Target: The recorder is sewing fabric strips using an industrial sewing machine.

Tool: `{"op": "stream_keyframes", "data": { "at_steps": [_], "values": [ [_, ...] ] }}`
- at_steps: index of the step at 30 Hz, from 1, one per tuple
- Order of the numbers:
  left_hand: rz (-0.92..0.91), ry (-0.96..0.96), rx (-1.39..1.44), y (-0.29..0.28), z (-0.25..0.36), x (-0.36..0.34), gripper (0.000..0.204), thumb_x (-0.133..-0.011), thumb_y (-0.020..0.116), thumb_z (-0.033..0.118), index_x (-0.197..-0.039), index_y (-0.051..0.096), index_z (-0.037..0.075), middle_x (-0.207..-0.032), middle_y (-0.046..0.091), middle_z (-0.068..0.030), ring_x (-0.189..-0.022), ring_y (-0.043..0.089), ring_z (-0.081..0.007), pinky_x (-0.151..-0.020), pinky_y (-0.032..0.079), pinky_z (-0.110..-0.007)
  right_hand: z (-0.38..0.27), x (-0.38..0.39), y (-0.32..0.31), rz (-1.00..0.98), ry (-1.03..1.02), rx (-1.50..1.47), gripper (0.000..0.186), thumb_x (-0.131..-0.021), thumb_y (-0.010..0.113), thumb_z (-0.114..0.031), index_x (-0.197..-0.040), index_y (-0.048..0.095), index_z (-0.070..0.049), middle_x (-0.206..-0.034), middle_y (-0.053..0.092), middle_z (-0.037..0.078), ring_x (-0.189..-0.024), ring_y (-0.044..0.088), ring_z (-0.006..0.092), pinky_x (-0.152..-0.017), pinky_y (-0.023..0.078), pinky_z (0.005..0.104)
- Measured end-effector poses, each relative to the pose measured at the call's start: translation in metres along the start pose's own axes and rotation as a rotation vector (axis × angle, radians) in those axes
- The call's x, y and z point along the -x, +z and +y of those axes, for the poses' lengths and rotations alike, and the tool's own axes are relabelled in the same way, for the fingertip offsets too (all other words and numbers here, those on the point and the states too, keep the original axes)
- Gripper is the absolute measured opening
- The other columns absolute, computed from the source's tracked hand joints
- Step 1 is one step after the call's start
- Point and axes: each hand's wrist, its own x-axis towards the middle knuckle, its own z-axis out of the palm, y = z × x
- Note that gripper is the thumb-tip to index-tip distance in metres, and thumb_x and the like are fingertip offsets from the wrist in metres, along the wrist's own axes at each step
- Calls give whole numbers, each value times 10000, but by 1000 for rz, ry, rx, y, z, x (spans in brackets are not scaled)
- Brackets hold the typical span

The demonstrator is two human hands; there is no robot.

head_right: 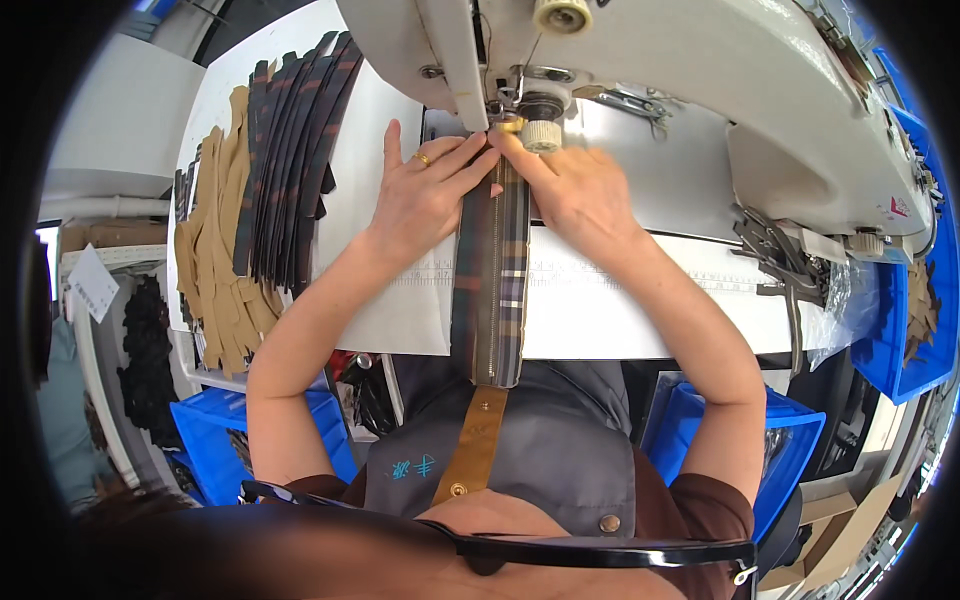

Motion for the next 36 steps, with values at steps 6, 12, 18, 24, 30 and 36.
{"op": "stream_keyframes", "data": {
  "at_steps": [6,12,18,24,30,36],
  "values": [
    [2,8,40,-1,0,1,313,-815,677,182,-1128,673,179,-1185,645,30,-1066,572,-123,-1053,178,-666,6,6,8,-9,44,-48,433,-869,591,-81,-1290,553,-176,-709,560,50,-545,571,238,-493,454,362],
    [22,12,52,1,0,-3,282,-822,689,238,-1097,679,176,-1175,648,28,-1063,574,-150,-1045,198,-652,3,5,6,-20,56,-18,379,-877,594,-80,-1247,591,-162,-711,565,55,-573,579,246,-525,458,364],
    [140,126,173,-25,10,14,176,-815,700,217,-962,670,126,-1145,619,-12,-1095,556,-194,-1018,272,-614,-2,15,-3,65,59,-116,230,-809,647,-112,-1039,649,-98,-760,610,62,-653,604,269,-578,476,383],
    [-50,-85,408,-69,63,95,228,-805,691,112,-1032,694,131,-1198,630,-8,-1112,587,-211,-1075,264,-507,-31,69,-41,83,-71,-274,243,-728,667,40,-965,644,-6,-976,643,129,-879,624,303,-746,497,388],
    [-81,-6,278,-68,66,100,295,-789,677,126,-1081,692,158,-1183,634,10,-1079,600,-200,-1027,307,-539,-93,98,-51,-35,-281,-522,340,-682,737,-39,-991,625,46,-1096,624,163,-974,640,307,-826,540,377],
    [-68,7,262,-65,65,100,302,-782,681,138,-1080,692,183,-1183,629,34,-1086,581,-187,-1023,301,-552,-108,103,-45,-29,-267,-346,363,-671,732,-56,-1002,614,32,-1070,620,135,-935,640,270,-775,542,344]
  ]
}}
